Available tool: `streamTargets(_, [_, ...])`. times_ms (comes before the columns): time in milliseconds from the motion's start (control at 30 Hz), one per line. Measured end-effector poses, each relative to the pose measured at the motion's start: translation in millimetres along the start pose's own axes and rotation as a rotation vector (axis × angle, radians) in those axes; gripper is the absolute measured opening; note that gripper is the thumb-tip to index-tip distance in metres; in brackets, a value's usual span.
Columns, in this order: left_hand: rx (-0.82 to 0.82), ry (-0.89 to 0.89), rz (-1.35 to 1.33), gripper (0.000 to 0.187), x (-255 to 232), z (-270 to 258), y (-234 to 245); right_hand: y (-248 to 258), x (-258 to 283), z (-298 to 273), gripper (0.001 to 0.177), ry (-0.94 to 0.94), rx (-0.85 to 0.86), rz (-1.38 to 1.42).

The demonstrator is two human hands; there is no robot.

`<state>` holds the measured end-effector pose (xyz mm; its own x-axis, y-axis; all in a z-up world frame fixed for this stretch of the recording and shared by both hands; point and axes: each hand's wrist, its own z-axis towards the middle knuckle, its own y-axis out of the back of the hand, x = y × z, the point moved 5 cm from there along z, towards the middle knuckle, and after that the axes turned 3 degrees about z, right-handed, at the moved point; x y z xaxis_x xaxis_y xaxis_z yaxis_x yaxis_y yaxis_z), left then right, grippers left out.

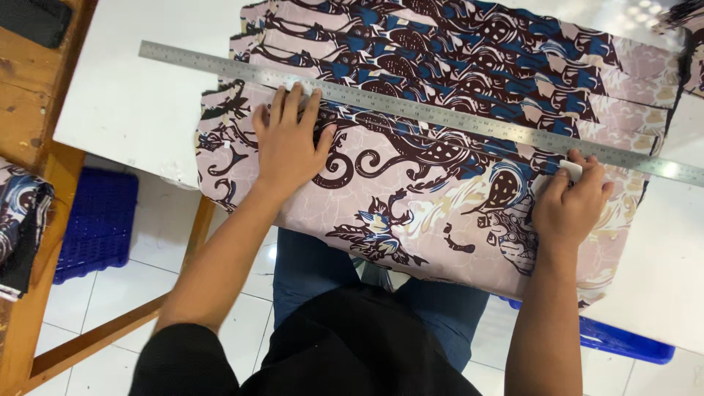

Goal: The person aligns a stack of patterned fabric on a table, then uses a metal ruler and a white marker to draw straight lines across the fabric layers. The person repeatedly repositions the ruler and marks the fabric in a repetitive manner.

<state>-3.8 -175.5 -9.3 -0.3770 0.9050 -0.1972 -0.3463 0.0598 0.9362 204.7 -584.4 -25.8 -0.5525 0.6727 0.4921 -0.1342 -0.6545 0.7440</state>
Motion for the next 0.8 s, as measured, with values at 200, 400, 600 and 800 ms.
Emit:
streamTargets(200, [0.031, 0.052, -0.035, 0.066, -7.6, 1.2, 3.4, 0.0, -2.0, -0.3, 0.020, -0.013, -0.013, -0.007])
streamTargets(400, [0.050, 0.068, -0.040, 0.066, -7.6, 0.8, -0.3, 1.1, -0.7, -3.7, 0.019, -0.021, -0.009, -0.007])
streamTargets(600, [0.078, 0.082, -0.048, 0.066, -10.3, 1.4, 2.5, 1.3, -0.4, -2.3, 0.022, -0.012, -0.007, -0.009])
streamTargets(800, [0.091, 0.083, -0.051, 0.068, -10.3, 2.5, 1.7, 0.4, 1.0, -3.0, 0.023, 0.000, 0.010, -0.023])
